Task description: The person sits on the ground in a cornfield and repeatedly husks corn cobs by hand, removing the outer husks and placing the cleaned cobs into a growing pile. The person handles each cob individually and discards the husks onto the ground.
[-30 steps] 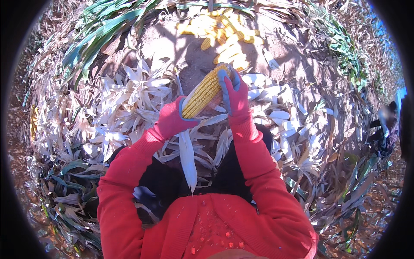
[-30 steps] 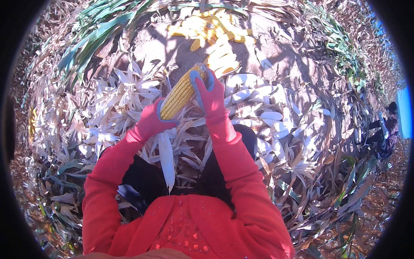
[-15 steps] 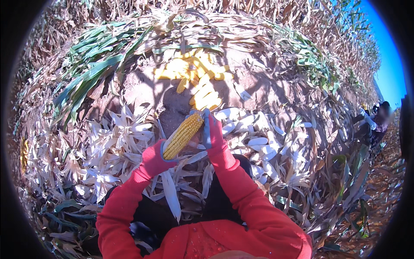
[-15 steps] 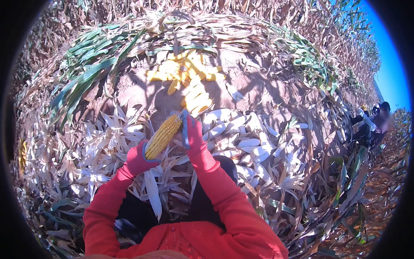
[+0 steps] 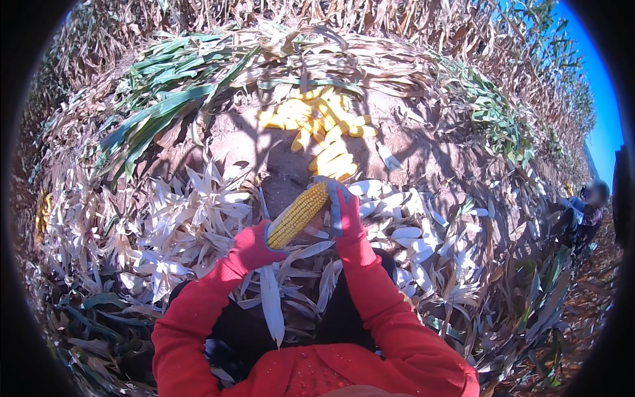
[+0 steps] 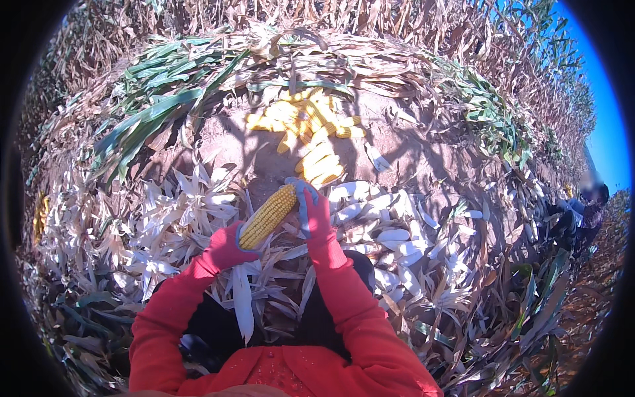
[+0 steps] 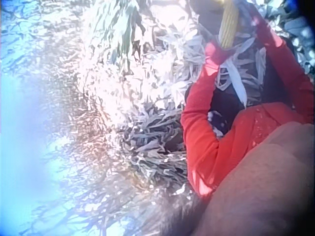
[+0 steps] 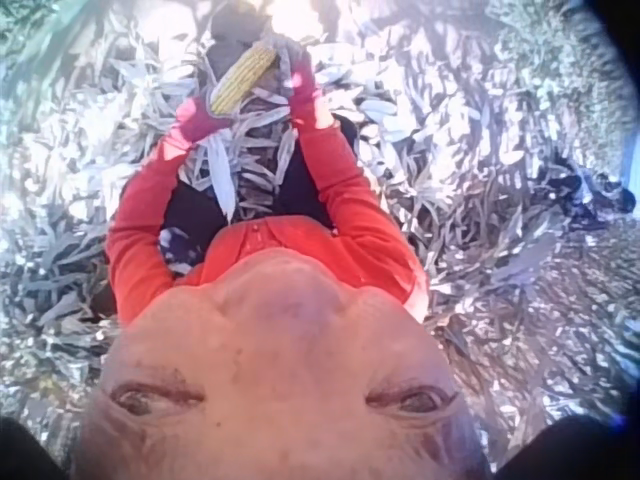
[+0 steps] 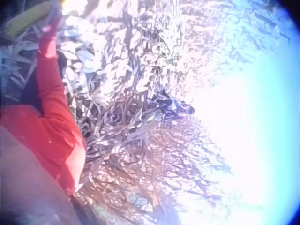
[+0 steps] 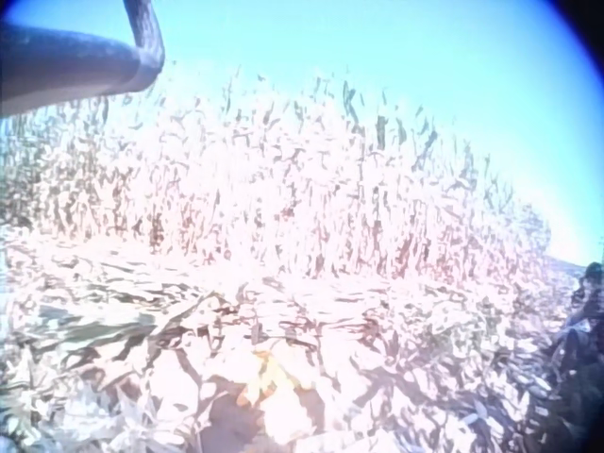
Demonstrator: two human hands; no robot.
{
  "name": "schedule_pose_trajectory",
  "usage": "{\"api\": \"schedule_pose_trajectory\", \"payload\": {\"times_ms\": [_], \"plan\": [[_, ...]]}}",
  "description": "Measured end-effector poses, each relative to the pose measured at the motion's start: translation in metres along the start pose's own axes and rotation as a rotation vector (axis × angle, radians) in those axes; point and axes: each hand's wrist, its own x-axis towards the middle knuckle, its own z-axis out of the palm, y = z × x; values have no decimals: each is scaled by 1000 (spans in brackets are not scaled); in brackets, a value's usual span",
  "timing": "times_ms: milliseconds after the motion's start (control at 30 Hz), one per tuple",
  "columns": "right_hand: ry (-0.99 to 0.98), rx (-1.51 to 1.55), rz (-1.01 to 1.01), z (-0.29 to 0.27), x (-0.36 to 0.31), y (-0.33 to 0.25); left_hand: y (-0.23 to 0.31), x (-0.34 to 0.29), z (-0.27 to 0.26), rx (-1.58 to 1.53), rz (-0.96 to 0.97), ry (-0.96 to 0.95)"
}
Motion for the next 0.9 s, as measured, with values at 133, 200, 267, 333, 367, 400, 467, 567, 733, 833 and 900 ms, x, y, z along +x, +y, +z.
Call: {"api": "schedule_pose_trajectory", "payload": {"times_ms": [133, 200, 267, 333, 367, 400, 467, 567, 733, 833, 900], "plan": [[11, 152, 210, -7, -1, -2, -6, -1, -4, 109, 60, 75], [1, 82, 96, -6, -2, -4, 2, 1, -9, 155, 50, 70], [6, 74, 45, -1, -2, -6, -14, -2, -3, 127, 76, 82], [62, 184, 127, 2, -3, -3, -19, -2, -2, 100, 78, 92], [86, 201, 156, 1, -4, -3, -19, -1, 2, 71, 79, 64], [106, 225, 185, 1, -4, -3, -16, -1, 3, 47, 75, 38], [114, 255, 208, 0, -7, 7, -11, 0, 5, 13, 53, 3], [171, 171, 246, 3, -10, 8, -2, -3, 6, 5, 18, -14], [261, 112, 207, 9, -13, 6, -1, 0, 5, -20, 94, 22], [304, 375, 94, 18, -15, 21, 14, 0, 2, -39, 74, 62], [291, 731, 291, 20, -18, 23, 19, 2, 1, -58, 45, 51]]}}
